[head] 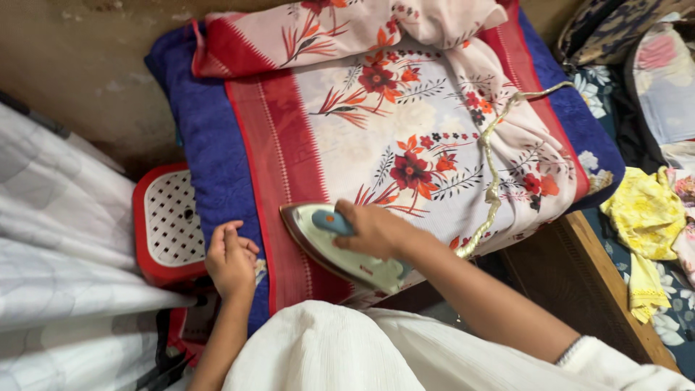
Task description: The person irons a floral-patterned cloth laid out on a blue mat. They use a handheld iron to smooth the fabric, periodically lifting and repositioning sections to ensure even coverage.
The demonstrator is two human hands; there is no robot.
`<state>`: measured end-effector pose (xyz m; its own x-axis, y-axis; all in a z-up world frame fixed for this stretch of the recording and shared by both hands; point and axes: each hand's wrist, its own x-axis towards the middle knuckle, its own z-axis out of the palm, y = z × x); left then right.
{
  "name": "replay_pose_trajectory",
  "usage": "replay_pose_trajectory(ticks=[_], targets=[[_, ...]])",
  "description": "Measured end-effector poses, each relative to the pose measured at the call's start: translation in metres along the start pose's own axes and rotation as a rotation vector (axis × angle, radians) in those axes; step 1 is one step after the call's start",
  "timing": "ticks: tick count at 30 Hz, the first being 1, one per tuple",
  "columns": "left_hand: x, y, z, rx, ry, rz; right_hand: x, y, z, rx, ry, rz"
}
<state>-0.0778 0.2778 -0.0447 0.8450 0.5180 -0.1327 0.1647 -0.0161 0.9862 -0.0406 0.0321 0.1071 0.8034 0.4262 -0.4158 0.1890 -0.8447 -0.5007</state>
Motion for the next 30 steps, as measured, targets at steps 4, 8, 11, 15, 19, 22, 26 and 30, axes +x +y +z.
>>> replay_pose_trajectory(ticks=[4, 8, 11, 15, 19, 22, 26, 30], targets=[[-0.014, 0.013, 0.013, 0.429, 0.185, 0.194, -0.035, -0.001, 0.013, -0.084, 0.123, 0.032], [-0.041, 0.020, 0.042, 0.469, 0.198, 0.377, -0.052, 0.005, 0.011, -0.087, 0.238, 0.136], [-0.050, 0.019, 0.055, 0.553, -0.017, 0.574, -0.049, 0.016, 0.003, -0.091, 0.219, 0.281], [-0.057, 0.015, 0.066, 0.938, -0.128, 0.721, -0.041, 0.037, -0.007, -0.097, 0.309, 0.319], [-0.057, 0.016, 0.075, 1.052, -0.163, 0.649, -0.035, 0.060, -0.022, -0.087, 0.377, 0.362], [-0.054, 0.019, 0.082, 1.115, -0.211, 0.653, -0.032, 0.072, -0.031, -0.060, 0.443, 0.380], [-0.035, 0.025, 0.095, 0.852, -0.408, 0.826, -0.031, 0.077, -0.036, 0.141, 0.351, 0.523], [-0.020, 0.025, 0.106, 0.850, -0.337, 0.775, -0.028, 0.086, -0.037, -0.038, 0.431, 0.228]])
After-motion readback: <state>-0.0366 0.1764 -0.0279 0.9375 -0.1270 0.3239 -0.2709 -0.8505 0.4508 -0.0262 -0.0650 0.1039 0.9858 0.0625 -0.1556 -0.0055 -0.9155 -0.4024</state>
